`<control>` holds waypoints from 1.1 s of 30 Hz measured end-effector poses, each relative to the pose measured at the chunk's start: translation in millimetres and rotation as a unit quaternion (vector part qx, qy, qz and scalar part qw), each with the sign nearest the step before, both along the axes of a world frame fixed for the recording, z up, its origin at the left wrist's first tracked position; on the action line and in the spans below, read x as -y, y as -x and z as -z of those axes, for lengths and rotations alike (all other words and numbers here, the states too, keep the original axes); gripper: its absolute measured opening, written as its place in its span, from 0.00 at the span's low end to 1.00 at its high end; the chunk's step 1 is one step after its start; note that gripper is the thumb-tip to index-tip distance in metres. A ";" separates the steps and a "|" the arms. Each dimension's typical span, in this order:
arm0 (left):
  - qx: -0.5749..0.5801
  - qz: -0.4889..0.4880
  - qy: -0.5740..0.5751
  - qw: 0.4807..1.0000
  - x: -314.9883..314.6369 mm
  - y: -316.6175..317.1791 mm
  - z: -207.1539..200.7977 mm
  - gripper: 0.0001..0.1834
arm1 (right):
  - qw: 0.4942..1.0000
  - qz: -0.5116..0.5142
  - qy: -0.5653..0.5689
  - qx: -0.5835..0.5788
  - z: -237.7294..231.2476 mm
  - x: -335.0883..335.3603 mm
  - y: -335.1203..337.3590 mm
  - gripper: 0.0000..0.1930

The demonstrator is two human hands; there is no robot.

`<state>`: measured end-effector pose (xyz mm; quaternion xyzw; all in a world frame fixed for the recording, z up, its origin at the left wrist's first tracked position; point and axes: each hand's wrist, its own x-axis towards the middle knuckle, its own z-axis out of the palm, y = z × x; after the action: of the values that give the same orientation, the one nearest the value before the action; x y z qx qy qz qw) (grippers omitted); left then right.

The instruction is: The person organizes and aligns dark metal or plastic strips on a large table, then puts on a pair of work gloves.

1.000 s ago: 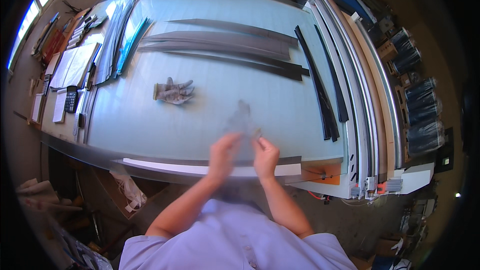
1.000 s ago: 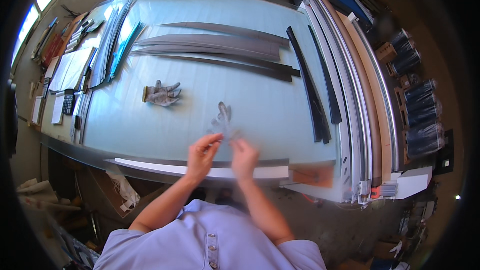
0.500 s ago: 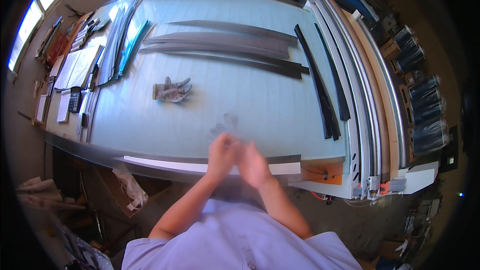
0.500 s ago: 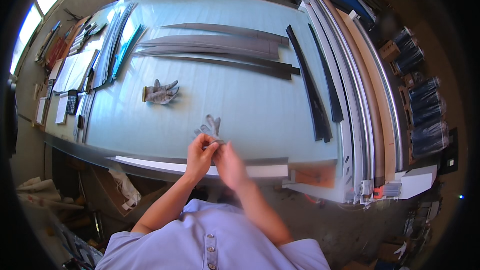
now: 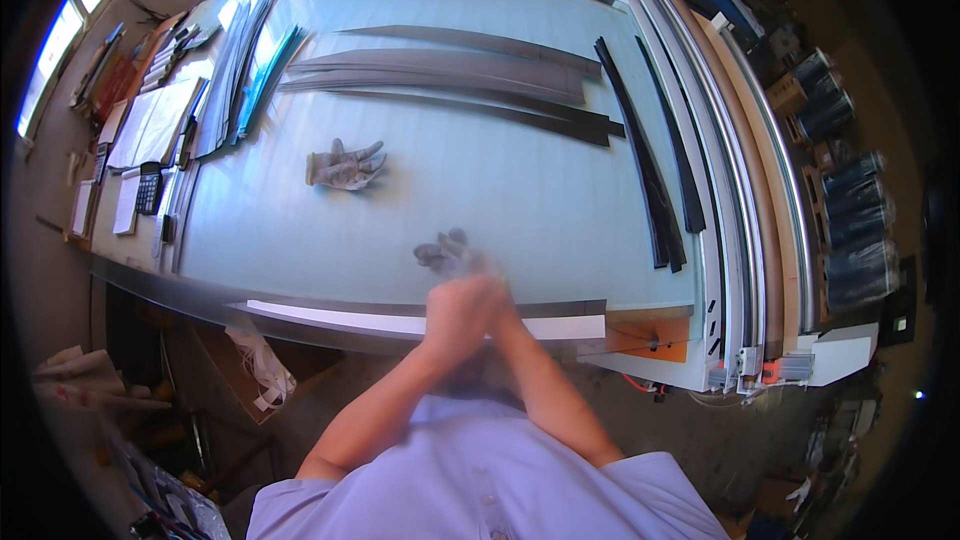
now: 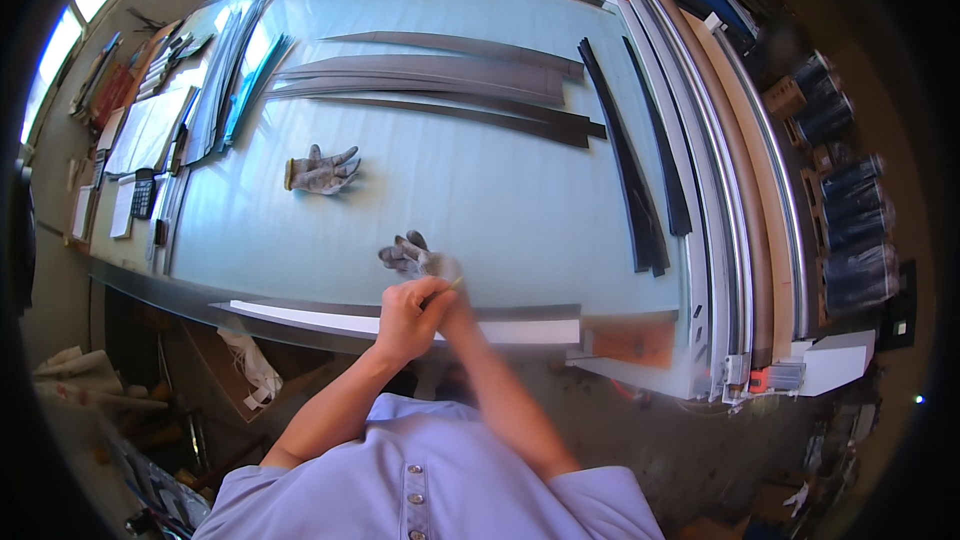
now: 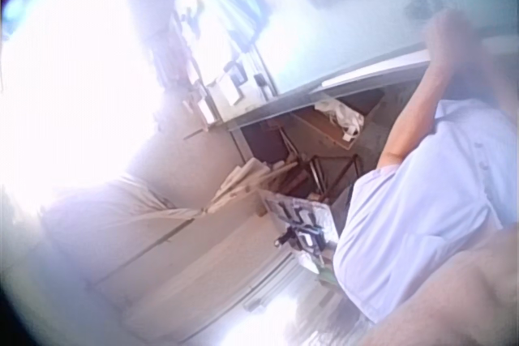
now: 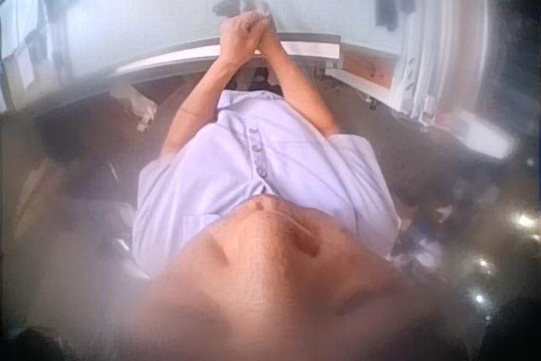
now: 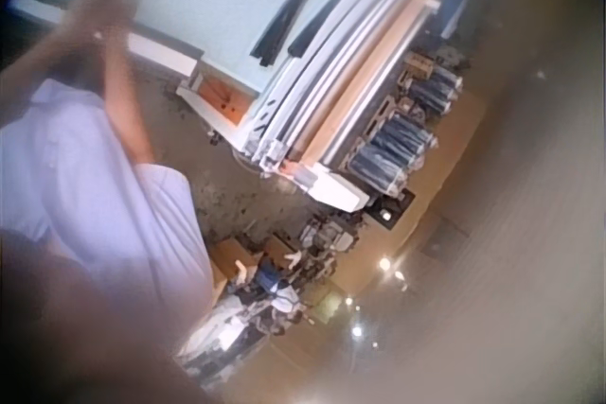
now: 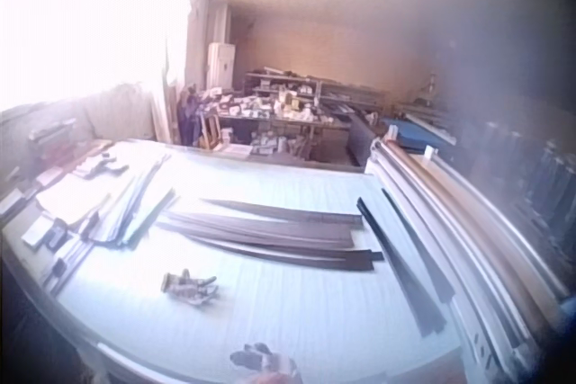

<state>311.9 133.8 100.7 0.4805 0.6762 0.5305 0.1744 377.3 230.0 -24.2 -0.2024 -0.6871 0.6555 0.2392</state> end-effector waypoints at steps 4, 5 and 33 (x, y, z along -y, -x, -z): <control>0.035 -0.033 -0.008 0.999 4.6 5.0 -3.9 0.05 | 0.933 -0.101 0.305 -0.163 -18.7 -11.8 51.1 0.22; 0.040 -0.043 -0.016 0.998 5.0 5.2 -7.1 0.05 | 0.895 -0.117 0.380 -0.202 -33.4 -12.8 60.9 0.22; 0.454 -0.128 -0.047 0.880 -9.5 94.4 41.4 0.08 | 0.762 -0.043 -0.528 0.371 -65.6 -16.2 125.5 0.31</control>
<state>217.5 143.3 59.2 0.1038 0.5526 0.7396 0.3698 251.8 246.2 41.4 -0.2416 -0.9677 0.0719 0.0063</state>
